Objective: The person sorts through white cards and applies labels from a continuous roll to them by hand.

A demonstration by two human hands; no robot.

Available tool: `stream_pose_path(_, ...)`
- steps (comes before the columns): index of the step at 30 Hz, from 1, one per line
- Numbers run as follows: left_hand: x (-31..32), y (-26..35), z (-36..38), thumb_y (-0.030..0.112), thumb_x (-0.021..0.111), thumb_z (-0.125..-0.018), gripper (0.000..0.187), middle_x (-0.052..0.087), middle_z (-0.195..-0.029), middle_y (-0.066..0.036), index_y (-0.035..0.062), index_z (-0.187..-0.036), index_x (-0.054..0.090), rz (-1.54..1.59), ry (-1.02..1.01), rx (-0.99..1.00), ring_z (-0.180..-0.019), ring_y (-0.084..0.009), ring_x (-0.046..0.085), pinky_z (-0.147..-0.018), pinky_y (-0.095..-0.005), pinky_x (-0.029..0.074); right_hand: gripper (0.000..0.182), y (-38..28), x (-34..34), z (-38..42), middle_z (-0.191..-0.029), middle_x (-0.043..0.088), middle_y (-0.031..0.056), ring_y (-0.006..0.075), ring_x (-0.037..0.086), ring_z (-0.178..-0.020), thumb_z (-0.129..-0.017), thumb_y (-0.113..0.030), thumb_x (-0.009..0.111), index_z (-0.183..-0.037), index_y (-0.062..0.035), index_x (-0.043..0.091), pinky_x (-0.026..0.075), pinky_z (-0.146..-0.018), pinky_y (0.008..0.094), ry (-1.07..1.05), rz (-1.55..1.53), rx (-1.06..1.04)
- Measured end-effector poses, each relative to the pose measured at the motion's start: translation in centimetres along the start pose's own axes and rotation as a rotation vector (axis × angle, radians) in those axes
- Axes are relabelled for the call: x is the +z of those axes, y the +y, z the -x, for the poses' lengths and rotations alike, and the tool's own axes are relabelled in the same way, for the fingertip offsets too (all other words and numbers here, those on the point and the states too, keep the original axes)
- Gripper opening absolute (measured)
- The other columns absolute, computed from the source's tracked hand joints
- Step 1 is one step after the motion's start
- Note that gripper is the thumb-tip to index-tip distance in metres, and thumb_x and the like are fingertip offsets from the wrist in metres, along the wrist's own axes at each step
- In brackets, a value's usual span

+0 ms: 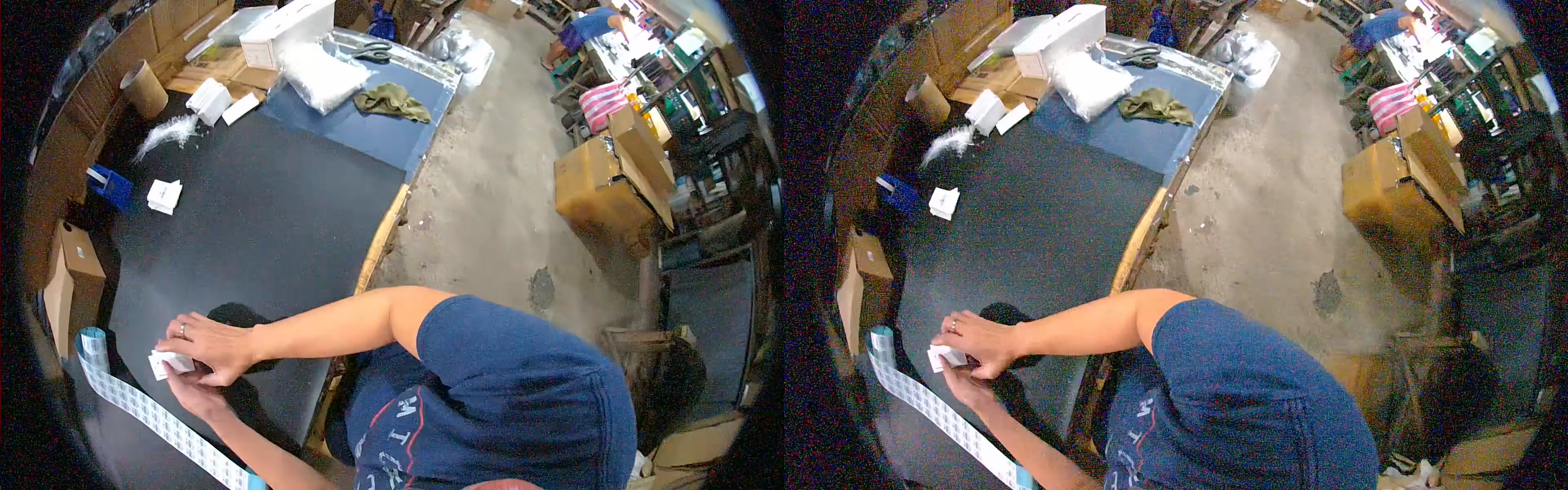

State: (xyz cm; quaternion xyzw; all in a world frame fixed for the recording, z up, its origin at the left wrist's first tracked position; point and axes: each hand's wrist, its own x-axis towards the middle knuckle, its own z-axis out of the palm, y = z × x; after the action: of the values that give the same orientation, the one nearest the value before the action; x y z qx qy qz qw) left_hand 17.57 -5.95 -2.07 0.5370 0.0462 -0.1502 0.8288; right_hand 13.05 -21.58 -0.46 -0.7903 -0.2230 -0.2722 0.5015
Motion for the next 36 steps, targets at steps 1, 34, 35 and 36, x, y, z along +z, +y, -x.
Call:
stream_pose_path(1,-0.3,0.3,-0.2,0.035,0.040,-0.098,0.052,0.044,-0.134,-0.013,0.0014,-0.137,0.035,-0.019,0.001,0.007,-0.119,-0.0254,0.048,-0.097,-0.0404,0.042,0.084,0.2,-0.2,-0.1,-0.118,0.044,0.0204,0.0383,0.042,-0.111,-0.056,-0.017,0.077,-0.130,-0.0038,0.041,0.036,-0.089,0.0454,0.001,-0.008,0.002)
stream_pose_path(34,0.6,1.2,1.1,0.026,0.052,-0.096,0.045,0.052,-0.127,-0.011,-0.0007,-0.131,0.041,-0.041,-0.263,-0.159,-0.116,-0.0202,0.052,-0.098,-0.0353,0.042,0.103,2.7,-1.9,-1.5,-0.122,0.050,0.0190,0.0369,0.042,-0.119,-0.055,-0.035,0.081,-0.140,-0.0030,0.033,0.033,-0.101,0.0451,-0.147,-0.189,-0.062)
stream_pose_path(35,0.5,1.2,1.0,0.026,0.052,-0.096,0.045,0.052,-0.127,-0.011,-0.0007,-0.131,0.041,-0.042,-0.271,-0.159,-0.116,-0.0202,0.052,-0.098,-0.0353,0.042,0.094,2.8,-2.0,-1.8,-0.122,0.050,0.0188,0.0354,0.043,-0.118,-0.062,-0.039,0.077,-0.138,-0.0027,0.035,0.034,-0.100,0.0433,-0.150,-0.258,0.042)
stream_pose_path(36,0.0,1.2,0.7,0.024,0.053,-0.095,0.046,0.052,-0.127,-0.012,-0.0015,-0.131,0.041,-0.046,-0.226,-0.139,-0.117,-0.0204,0.052,-0.098,-0.0346,0.042,0.086,2.8,-2.3,-2.2,-0.121,0.050,0.0186,0.0340,0.044,-0.117,-0.069,-0.042,0.073,-0.136,-0.0024,0.037,0.036,-0.099,0.0416,-0.153,-0.327,0.145)
